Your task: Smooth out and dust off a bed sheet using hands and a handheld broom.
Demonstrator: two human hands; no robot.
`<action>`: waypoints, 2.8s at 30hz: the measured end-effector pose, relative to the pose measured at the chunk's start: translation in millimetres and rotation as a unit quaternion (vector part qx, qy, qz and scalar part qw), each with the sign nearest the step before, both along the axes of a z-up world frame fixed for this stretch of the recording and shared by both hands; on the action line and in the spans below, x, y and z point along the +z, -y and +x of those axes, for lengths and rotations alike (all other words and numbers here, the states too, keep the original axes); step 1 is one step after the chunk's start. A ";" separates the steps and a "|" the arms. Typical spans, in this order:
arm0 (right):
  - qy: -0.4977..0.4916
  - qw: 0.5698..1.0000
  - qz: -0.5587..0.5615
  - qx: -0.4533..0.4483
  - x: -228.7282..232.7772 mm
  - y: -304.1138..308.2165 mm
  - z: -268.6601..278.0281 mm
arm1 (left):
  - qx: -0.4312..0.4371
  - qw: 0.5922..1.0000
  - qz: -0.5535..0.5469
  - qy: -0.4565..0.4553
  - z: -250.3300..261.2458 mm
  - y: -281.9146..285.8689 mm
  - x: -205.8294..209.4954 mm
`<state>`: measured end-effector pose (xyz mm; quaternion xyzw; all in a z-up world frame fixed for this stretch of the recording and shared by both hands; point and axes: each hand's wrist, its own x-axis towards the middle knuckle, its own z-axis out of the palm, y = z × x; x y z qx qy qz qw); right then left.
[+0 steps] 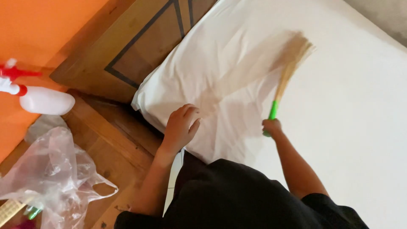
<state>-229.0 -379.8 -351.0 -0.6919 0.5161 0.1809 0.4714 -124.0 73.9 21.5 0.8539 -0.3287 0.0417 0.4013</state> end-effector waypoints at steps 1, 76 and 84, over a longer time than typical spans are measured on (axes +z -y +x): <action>0.003 1.000 0.002 0.000 17.0 -36.1 -16.4 | 0.000 1.000 0.002 0.003 -7.9 -2.1 -0.5; -0.060 0.967 -0.070 0.238 40.9 -338.7 -168.2 | 0.005 0.997 0.045 -0.065 -217.7 -242.8 7.2; -0.006 0.929 -0.196 0.314 74.1 -283.1 -268.4 | -0.021 0.999 0.035 0.011 -209.8 -224.0 -0.8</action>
